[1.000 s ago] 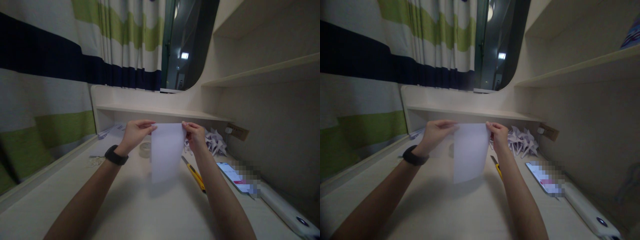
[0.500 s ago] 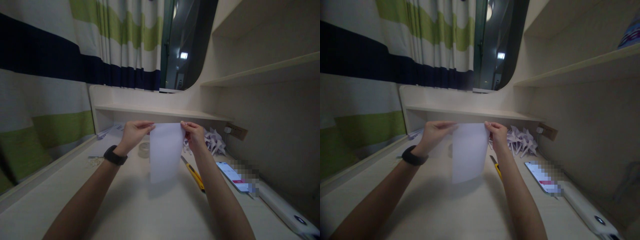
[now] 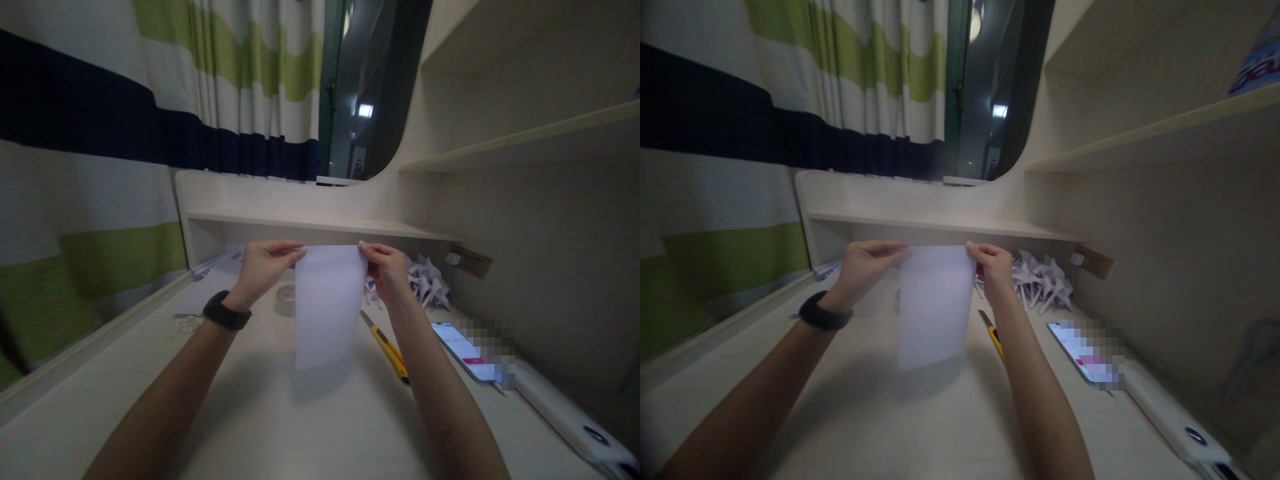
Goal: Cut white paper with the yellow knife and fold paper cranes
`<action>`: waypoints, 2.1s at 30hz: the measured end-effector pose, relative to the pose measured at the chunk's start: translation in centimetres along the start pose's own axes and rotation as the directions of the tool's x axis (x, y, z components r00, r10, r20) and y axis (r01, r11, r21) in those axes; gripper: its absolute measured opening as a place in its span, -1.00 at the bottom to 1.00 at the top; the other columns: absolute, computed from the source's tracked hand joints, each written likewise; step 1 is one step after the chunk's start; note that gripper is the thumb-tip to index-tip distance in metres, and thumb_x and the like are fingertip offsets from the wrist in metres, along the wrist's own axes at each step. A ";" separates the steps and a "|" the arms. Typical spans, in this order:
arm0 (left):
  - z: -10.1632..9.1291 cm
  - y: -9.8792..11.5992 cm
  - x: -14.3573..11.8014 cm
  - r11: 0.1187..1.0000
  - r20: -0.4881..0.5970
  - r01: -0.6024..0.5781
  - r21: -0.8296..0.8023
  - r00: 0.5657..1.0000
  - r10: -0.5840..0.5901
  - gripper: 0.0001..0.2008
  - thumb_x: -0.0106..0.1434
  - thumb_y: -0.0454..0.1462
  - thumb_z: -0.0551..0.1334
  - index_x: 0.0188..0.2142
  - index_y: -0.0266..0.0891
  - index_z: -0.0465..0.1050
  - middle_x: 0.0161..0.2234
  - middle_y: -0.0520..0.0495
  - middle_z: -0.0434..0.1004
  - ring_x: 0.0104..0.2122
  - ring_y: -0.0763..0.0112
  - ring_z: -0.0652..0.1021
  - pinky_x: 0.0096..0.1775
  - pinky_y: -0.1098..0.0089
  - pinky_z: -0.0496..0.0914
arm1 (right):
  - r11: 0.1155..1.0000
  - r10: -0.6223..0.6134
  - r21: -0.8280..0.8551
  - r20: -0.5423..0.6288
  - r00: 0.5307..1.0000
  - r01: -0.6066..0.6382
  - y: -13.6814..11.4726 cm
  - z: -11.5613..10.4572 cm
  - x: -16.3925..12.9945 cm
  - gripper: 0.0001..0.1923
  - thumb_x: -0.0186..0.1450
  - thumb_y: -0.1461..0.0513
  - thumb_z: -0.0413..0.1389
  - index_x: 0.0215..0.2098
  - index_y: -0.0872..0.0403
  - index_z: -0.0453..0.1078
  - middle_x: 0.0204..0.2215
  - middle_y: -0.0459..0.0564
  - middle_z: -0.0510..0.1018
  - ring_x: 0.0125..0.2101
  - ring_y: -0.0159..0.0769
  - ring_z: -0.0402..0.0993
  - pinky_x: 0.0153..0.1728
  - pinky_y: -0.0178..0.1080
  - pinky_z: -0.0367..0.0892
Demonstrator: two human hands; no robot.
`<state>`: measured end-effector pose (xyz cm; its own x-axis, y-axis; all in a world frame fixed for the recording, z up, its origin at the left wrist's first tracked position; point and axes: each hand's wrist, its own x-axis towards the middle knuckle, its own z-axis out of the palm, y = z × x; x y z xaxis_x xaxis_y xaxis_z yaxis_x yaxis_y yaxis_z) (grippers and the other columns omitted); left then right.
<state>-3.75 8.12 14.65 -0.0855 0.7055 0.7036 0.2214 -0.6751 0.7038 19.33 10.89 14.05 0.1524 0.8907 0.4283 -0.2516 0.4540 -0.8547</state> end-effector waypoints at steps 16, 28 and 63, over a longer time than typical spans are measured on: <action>-0.3 0.2 0.2 1.000 -0.045 0.005 0.017 0.999 -0.004 -0.76 0.01 -0.22 0.42 -0.31 -0.29 0.62 -0.40 -0.10 0.65 -0.41 0.30 0.61 -0.37 0.37 0.54 | 0.998 0.041 -0.047 0.098 0.994 -0.037 -0.3 -0.2 -0.3 -0.64 -0.16 0.06 0.41 -0.56 0.13 0.49 -0.61 -0.06 0.52 -0.62 -0.40 0.35 -0.59 -0.33 0.27; -0.1 0.0 0.1 1.000 -0.030 -0.015 0.008 0.999 0.015 -0.71 0.05 -0.21 0.40 -0.23 -0.29 0.61 -0.39 -0.10 0.65 -0.42 0.34 0.60 -0.35 0.40 0.52 | 0.999 0.034 -0.018 0.057 0.998 -0.033 0.0 0.0 -0.3 -0.66 -0.16 0.08 0.41 -0.59 0.14 0.45 -0.66 -0.13 0.48 -0.66 -0.45 0.32 -0.64 -0.38 0.22; 0.0 0.0 -0.1 1.000 -0.034 -0.013 -0.029 0.999 0.012 -0.77 0.02 -0.25 0.41 -0.29 -0.27 0.63 -0.40 -0.10 0.65 -0.43 0.36 0.59 -0.36 0.40 0.53 | 0.996 0.067 -0.056 0.063 0.996 -0.064 -0.5 -0.3 -0.2 -0.65 -0.18 0.09 0.42 -0.61 0.15 0.44 -0.72 -0.15 0.41 -0.72 -0.49 0.22 -0.71 -0.39 0.13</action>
<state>-3.73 8.08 14.57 -0.1157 0.6896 0.7149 0.1946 -0.6900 0.6971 19.71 10.46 14.28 0.0748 0.9188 0.3876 -0.2065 0.3945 -0.8954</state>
